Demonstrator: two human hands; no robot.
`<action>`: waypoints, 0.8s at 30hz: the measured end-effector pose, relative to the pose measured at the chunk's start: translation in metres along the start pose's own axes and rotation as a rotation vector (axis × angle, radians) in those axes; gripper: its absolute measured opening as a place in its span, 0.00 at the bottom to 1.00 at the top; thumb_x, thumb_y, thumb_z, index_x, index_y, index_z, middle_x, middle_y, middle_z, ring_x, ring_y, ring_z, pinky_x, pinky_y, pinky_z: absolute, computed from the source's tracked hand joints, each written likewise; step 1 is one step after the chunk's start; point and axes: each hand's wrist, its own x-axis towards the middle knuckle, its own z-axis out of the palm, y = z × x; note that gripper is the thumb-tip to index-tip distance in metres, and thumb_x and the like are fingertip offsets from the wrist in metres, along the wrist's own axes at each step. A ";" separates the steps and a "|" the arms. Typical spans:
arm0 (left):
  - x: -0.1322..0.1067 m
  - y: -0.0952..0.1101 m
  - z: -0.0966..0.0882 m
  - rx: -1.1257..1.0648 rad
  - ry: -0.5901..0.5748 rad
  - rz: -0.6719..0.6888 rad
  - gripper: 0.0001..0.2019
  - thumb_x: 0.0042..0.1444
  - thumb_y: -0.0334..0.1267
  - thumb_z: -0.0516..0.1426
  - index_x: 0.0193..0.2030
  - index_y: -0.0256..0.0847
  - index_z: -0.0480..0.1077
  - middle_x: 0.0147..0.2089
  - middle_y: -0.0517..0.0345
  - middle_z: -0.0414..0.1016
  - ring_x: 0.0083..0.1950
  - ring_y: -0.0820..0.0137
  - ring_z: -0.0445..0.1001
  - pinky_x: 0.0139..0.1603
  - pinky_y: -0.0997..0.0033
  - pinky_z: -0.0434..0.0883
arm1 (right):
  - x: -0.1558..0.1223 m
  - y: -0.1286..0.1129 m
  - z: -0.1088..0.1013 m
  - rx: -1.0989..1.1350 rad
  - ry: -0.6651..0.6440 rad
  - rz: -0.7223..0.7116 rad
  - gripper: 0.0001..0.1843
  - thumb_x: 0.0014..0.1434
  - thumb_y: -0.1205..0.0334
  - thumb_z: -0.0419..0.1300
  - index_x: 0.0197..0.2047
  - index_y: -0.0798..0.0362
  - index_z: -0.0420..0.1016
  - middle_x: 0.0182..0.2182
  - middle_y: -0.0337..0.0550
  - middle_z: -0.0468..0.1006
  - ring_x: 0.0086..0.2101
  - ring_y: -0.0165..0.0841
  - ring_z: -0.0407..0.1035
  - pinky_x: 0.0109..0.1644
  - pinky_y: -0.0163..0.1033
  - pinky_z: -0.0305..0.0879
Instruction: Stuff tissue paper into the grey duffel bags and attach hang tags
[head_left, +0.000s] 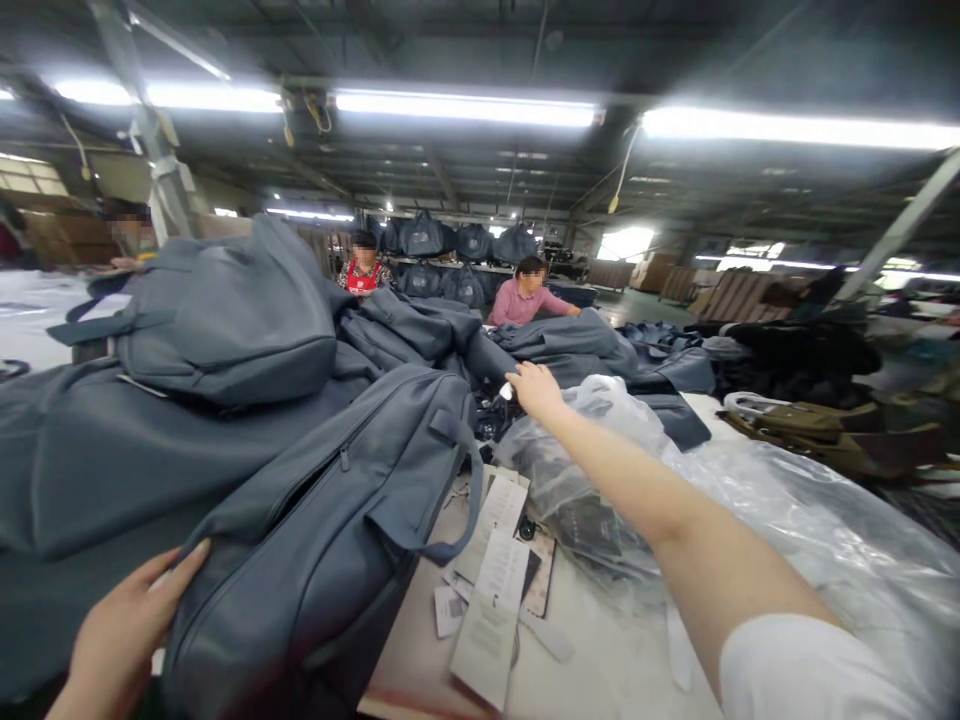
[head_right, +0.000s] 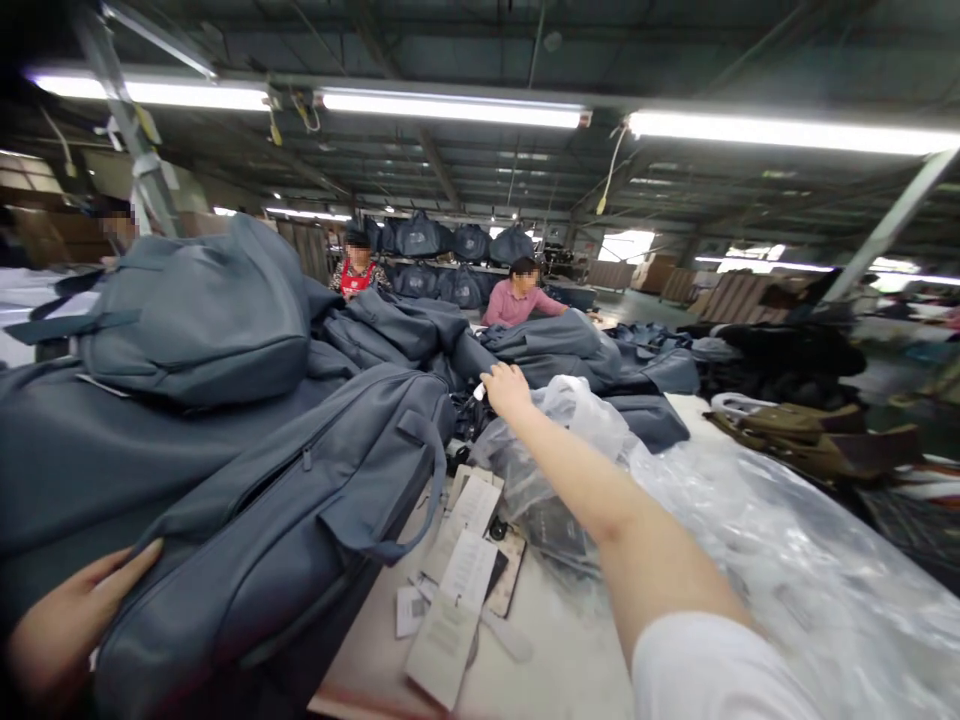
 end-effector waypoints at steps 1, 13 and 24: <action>-0.004 0.003 -0.005 -0.046 -0.014 0.003 0.20 0.52 0.64 0.49 0.36 0.52 0.69 0.22 0.79 0.77 0.38 0.63 0.79 0.38 0.65 0.74 | 0.001 0.006 -0.012 0.008 0.023 0.015 0.22 0.66 0.67 0.44 0.58 0.51 0.70 0.55 0.55 0.70 0.55 0.41 0.62 0.57 0.46 0.55; -0.070 -0.010 -0.020 -0.229 -0.081 0.166 0.32 0.50 0.62 0.51 0.48 0.36 0.72 0.48 0.44 0.78 0.52 0.52 0.75 0.53 0.57 0.71 | 0.000 -0.083 -0.122 1.007 0.226 -0.246 0.15 0.56 0.59 0.59 0.45 0.55 0.77 0.38 0.44 0.81 0.38 0.36 0.74 0.45 0.40 0.68; -0.125 0.005 -0.006 -0.471 0.029 0.333 0.20 0.47 0.39 0.60 0.50 0.42 0.72 0.49 0.52 0.78 0.52 0.56 0.74 0.54 0.58 0.70 | -0.051 -0.300 -0.169 0.947 -0.575 -1.102 0.17 0.60 0.52 0.58 0.46 0.56 0.77 0.40 0.43 0.81 0.41 0.32 0.74 0.50 0.35 0.64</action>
